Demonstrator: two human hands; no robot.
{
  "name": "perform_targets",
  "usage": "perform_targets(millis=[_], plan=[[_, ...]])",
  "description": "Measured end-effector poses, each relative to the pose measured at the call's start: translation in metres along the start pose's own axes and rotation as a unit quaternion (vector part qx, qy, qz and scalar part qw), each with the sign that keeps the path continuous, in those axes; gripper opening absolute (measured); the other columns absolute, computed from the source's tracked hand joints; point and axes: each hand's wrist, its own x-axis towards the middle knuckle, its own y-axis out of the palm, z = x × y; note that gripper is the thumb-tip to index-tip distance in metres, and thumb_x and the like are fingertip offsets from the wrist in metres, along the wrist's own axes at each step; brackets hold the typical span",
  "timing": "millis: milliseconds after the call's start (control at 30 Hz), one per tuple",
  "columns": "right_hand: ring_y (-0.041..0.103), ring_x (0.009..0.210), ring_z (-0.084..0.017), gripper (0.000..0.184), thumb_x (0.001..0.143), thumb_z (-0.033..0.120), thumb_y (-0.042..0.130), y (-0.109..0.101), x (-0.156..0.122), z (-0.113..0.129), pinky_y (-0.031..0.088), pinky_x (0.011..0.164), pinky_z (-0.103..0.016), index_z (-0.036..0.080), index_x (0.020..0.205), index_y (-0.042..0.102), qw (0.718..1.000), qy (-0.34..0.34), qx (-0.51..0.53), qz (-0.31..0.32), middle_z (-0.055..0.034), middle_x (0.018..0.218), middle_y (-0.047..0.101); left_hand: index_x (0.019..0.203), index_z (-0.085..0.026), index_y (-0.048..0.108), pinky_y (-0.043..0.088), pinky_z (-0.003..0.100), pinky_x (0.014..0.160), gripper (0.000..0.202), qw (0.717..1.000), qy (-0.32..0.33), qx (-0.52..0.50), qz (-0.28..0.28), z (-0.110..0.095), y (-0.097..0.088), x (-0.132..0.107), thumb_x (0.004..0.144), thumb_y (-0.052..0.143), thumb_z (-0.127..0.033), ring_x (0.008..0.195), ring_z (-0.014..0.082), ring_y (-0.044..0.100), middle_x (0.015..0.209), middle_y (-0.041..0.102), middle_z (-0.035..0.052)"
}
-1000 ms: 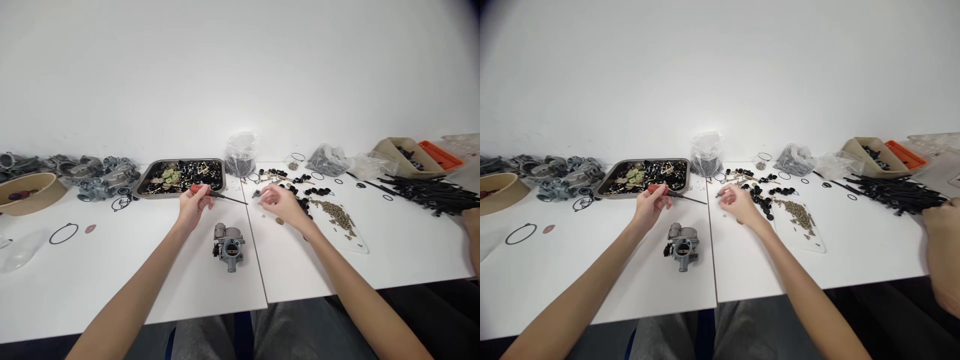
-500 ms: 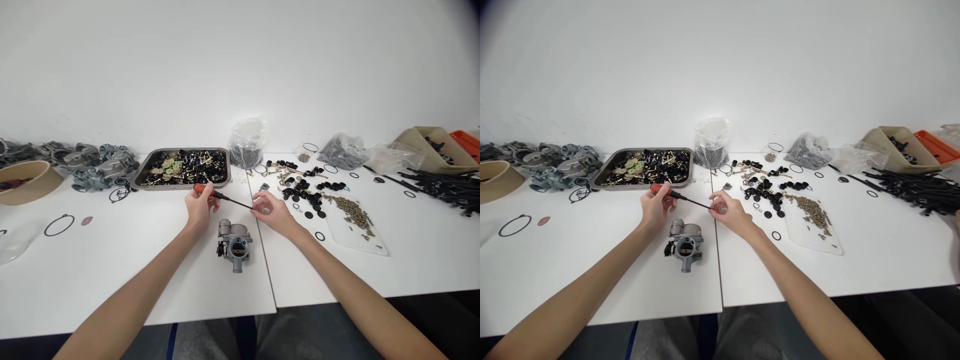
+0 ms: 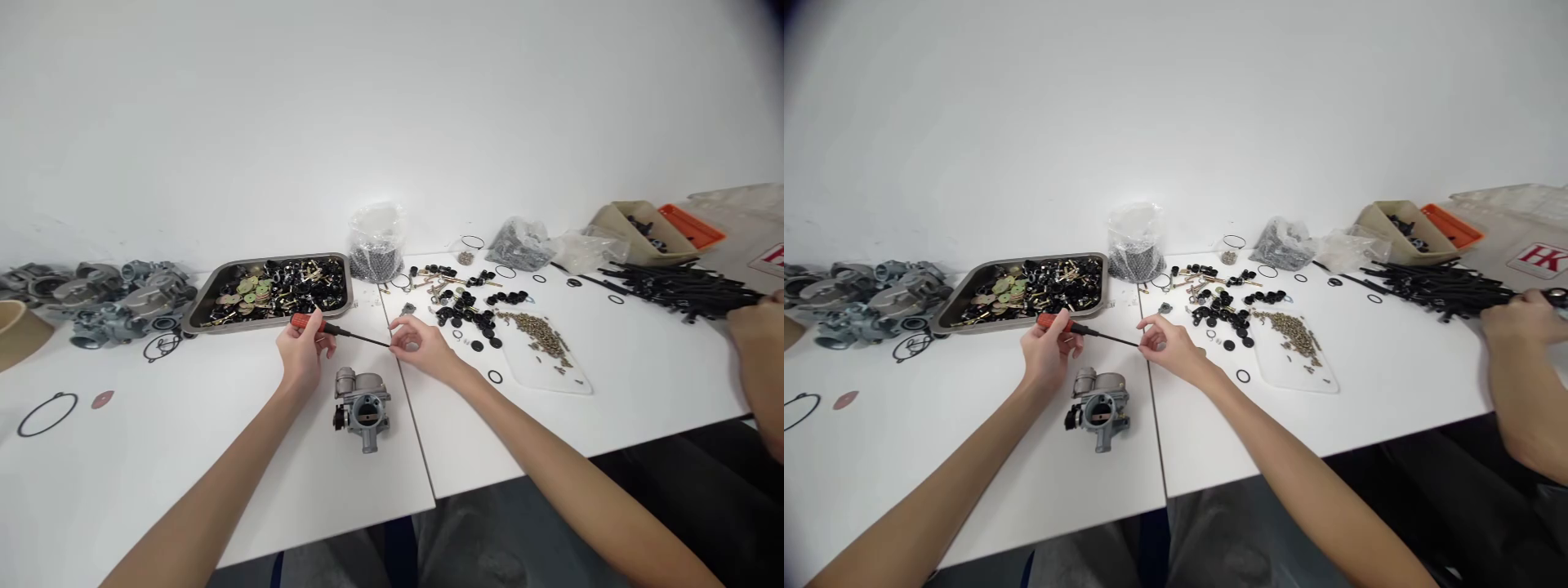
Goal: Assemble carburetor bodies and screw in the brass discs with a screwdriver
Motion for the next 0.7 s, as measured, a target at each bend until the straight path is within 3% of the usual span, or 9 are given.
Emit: perform_targets(millis=[333, 700], plan=[[0.061, 0.077, -0.013, 0.032, 0.083, 0.023, 0.06, -0.0005, -0.0034, 0.0066, 0.054, 0.08, -0.031, 0.024, 0.114, 0.055, 0.996, -0.021, -0.081, 0.033, -0.0007, 0.085, 0.065, 0.07, -0.017, 0.044, 0.038, 0.026, 0.032, 0.041, 1.0, 0.008, 0.005, 0.016, 0.002, -0.0002, 0.0004, 0.066, 0.08, -0.037, 0.037, 0.0134, 0.054, 0.055, 0.052, -0.0054], [0.063, 0.079, -0.015, 0.035, 0.082, 0.025, 0.062, -0.0004, -0.0008, 0.0077, 0.056, 0.082, -0.033, 0.024, 0.117, 0.055, 0.999, -0.004, -0.042, 0.025, -0.0015, 0.085, 0.067, 0.07, -0.017, 0.044, 0.037, 0.026, 0.03, 0.041, 0.999, 0.02, 0.012, 0.033, -0.0014, -0.0007, 0.0008, 0.067, 0.079, -0.037, 0.038, 0.0129, 0.054, 0.057, 0.051, -0.0055]])
